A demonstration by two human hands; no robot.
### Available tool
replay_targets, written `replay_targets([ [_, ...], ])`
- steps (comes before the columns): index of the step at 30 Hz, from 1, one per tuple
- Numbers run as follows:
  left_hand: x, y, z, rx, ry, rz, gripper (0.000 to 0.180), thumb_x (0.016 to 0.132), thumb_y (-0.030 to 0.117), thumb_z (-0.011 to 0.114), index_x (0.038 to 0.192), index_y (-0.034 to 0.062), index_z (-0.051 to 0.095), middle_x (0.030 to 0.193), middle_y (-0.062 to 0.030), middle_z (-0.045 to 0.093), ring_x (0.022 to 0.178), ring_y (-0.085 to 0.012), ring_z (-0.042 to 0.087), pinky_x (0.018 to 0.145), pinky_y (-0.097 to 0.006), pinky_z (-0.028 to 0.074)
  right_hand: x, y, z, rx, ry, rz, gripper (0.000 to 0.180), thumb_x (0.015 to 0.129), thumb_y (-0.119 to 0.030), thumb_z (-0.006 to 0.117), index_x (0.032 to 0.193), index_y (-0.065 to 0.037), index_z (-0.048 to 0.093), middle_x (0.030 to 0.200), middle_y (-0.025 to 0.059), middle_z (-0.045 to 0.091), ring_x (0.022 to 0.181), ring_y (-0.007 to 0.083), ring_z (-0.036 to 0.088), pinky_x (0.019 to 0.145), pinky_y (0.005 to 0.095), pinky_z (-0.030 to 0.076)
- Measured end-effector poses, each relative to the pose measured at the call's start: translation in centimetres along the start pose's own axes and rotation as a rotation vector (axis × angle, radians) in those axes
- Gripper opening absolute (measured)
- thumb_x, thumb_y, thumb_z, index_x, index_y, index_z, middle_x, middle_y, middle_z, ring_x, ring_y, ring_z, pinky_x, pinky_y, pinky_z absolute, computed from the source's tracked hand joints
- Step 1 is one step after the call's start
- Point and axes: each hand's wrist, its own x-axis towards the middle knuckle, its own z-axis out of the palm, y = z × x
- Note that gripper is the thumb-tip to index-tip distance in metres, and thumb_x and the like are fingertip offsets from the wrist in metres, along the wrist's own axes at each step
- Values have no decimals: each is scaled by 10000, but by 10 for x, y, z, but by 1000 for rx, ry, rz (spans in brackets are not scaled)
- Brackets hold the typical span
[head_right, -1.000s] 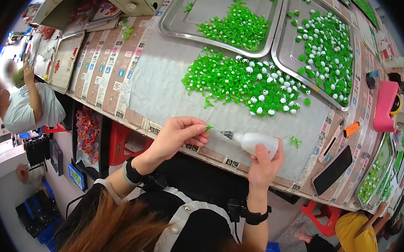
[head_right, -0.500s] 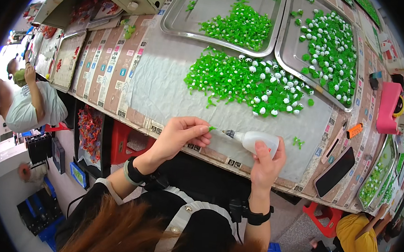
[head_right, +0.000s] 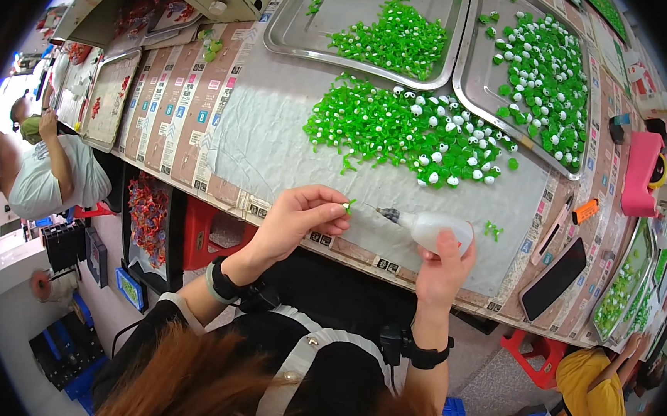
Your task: The person assembles small green and white plastic toy figures at a workstation. They pick up green bodies and white heads, apply adhesive from a bottle to the green parts, and attach the heads. The finished figures are placed onto a metal tray. Other workers are visible in the background performing similar tasks.
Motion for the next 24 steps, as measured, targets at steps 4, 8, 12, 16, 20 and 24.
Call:
replay_targets([
  [4,-1,-4,2,-13,9,85,122,772,23,516,882,-29,524,800,-89,568,738,-137,572,671,-229,474,-6,1,0,-35,-24,8,216,697,-130,610,818,-45,453,741,43,508,611,100,473,450,204,328],
  [8,1,-7,1,-25,11,115,89,757,-11,521,844,-29,520,806,-96,567,756,-148,572,691,-236,473,-11,4,1,-72,-19,-21,213,694,-122,612,800,-50,442,715,31,487,594,89,454,442,200,325],
  [12,1,-6,1,-13,11,124,79,752,-22,522,830,-31,518,810,-103,566,768,-155,573,701,-241,474,-13,4,6,-97,-16,-35,195,691,-107,605,766,-57,431,686,15,463,570,72,431,431,189,322],
  [16,0,-6,0,-19,10,137,71,750,-25,522,821,-32,518,808,-104,566,771,-159,573,705,-243,474,-13,2,9,-123,-9,-31,187,687,-102,602,748,-60,430,680,13,464,558,65,425,431,181,323],
  [20,1,-7,0,-14,19,147,70,749,-26,522,819,-31,518,805,-102,565,772,-159,573,705,-243,473,-12,3,8,-128,-25,-25,189,685,-103,604,739,-61,428,670,14,466,552,62,424,431,179,323],
  [24,1,-7,-1,-12,20,142,73,747,-27,525,820,-30,519,806,-100,565,770,-157,572,701,-240,472,-12,2,9,-168,-21,-28,189,685,-107,604,735,-62,428,663,14,467,550,61,425,431,180,323],
])
